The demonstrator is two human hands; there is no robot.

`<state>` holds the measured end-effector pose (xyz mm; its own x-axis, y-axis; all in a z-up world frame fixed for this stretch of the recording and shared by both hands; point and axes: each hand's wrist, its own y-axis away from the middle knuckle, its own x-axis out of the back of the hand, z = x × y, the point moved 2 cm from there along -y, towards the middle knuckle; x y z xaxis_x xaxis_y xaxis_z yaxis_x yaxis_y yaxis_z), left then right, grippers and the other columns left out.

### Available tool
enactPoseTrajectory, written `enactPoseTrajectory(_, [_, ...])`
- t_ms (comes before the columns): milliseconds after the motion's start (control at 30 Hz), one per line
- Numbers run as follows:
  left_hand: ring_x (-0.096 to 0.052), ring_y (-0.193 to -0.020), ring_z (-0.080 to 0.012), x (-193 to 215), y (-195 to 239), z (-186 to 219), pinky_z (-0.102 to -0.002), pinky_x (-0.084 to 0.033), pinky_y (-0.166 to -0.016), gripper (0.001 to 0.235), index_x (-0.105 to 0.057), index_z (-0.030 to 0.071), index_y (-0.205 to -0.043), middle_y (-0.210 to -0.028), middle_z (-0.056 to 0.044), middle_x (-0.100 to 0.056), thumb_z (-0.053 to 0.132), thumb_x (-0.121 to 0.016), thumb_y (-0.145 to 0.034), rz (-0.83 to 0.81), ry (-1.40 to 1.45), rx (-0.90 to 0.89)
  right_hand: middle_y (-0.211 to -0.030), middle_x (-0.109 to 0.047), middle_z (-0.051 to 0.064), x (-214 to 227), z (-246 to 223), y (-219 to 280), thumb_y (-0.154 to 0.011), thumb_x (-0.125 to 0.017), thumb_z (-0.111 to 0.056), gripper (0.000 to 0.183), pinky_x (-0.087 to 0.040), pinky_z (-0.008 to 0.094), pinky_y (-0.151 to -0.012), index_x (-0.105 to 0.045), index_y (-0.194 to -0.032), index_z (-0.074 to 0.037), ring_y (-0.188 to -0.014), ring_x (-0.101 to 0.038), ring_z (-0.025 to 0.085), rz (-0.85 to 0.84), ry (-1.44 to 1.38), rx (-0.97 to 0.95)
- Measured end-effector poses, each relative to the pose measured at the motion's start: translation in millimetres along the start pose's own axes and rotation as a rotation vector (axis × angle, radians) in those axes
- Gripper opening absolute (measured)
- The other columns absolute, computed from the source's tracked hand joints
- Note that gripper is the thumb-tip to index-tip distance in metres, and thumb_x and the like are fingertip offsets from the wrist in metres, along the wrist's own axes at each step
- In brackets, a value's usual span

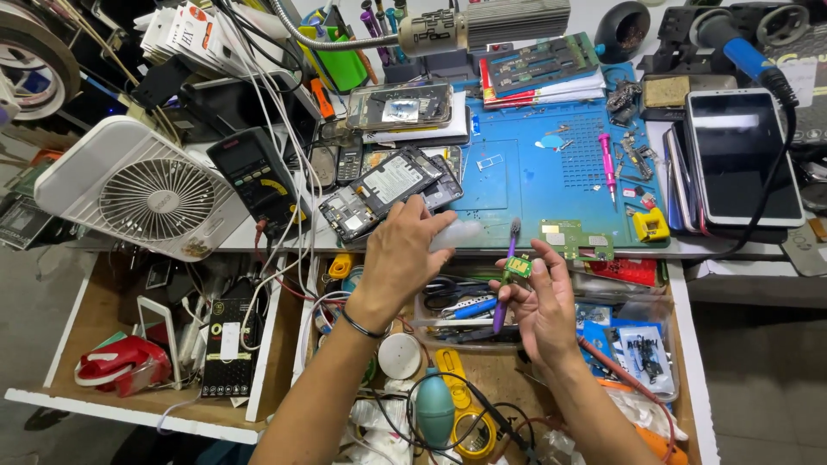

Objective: The person cleans a small green circuit board by spraying it with a liquid and scrubbing it with a brush. They then use a handheld air blower to dry the board. The work is performed on a cluttered electronics repair bench.

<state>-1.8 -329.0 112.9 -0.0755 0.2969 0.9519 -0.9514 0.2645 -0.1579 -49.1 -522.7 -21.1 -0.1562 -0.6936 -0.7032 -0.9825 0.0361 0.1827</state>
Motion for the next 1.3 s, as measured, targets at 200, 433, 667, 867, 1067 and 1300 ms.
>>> enactPoseTrajectory(200, [-0.062,-0.086,-0.0274,6,-7,9,-0.043,-0.058,-0.074,0.042,-0.077,0.022,-0.114,-0.088,-0.001,-0.05,0.021,-0.086,-0.073,0.041,-0.06,-0.092,-0.116,-0.065,0.031,2,1,-1,-0.105,-0.05,-0.028,0.046,-0.062,0.049,-0.089,-0.038,-0.147,-0.015,-0.066,-0.071,0.025,-0.008,-0.002,0.011])
enactPoseTrajectory(433, [-0.06,-0.08,-0.0261,5,-14,13,-0.041,-0.056,-0.07,0.041,-0.079,0.02,-0.111,-0.086,-0.002,-0.049,0.015,-0.088,-0.071,0.07,-0.076,-0.136,-0.116,-0.065,0.031,1,0,-2,-0.104,-0.051,-0.028,0.046,-0.062,0.047,-0.088,-0.038,-0.147,-0.016,-0.066,-0.071,0.024,-0.008,-0.003,0.004])
enactPoseTrajectory(667, [-0.06,-0.077,-0.0256,9,-16,19,-0.04,-0.054,-0.066,0.041,-0.08,0.02,-0.108,-0.084,-0.003,-0.049,0.013,-0.089,-0.069,0.073,-0.102,-0.169,-0.116,-0.065,0.031,2,1,-1,-0.104,-0.051,-0.028,0.047,-0.062,0.047,-0.088,-0.038,-0.147,-0.016,-0.066,-0.071,0.024,-0.001,-0.006,-0.002])
enactPoseTrajectory(867, [-0.059,-0.075,-0.0257,11,-17,21,-0.04,-0.052,-0.064,0.04,-0.08,0.019,-0.107,-0.083,-0.003,-0.049,0.012,-0.09,-0.068,0.083,-0.111,-0.174,-0.116,-0.065,0.032,1,1,-1,-0.103,-0.052,-0.028,0.047,-0.062,0.047,-0.087,-0.038,-0.147,-0.016,-0.066,-0.071,0.025,0.005,-0.007,-0.008])
enactPoseTrajectory(1067, [-0.06,-0.076,-0.0253,10,-15,18,-0.04,-0.052,-0.064,0.042,-0.08,0.019,-0.108,-0.084,-0.003,-0.05,0.015,-0.091,-0.067,0.087,-0.126,-0.163,-0.116,-0.066,0.032,-1,-1,1,-0.104,-0.052,-0.028,0.046,-0.063,0.047,-0.087,-0.038,-0.147,-0.016,-0.067,-0.071,0.025,0.001,-0.001,-0.005])
enactPoseTrajectory(1300, [-0.072,-0.09,-0.035,19,29,-16,-0.044,-0.057,-0.079,0.05,-0.072,0.018,-0.121,-0.098,-0.011,-0.074,0.045,-0.084,-0.08,0.333,0.384,0.019,-0.118,-0.065,0.03,11,2,-2,-0.106,-0.051,-0.03,0.043,-0.063,0.043,-0.085,-0.04,-0.147,-0.021,-0.068,-0.071,0.026,-0.025,0.013,0.011])
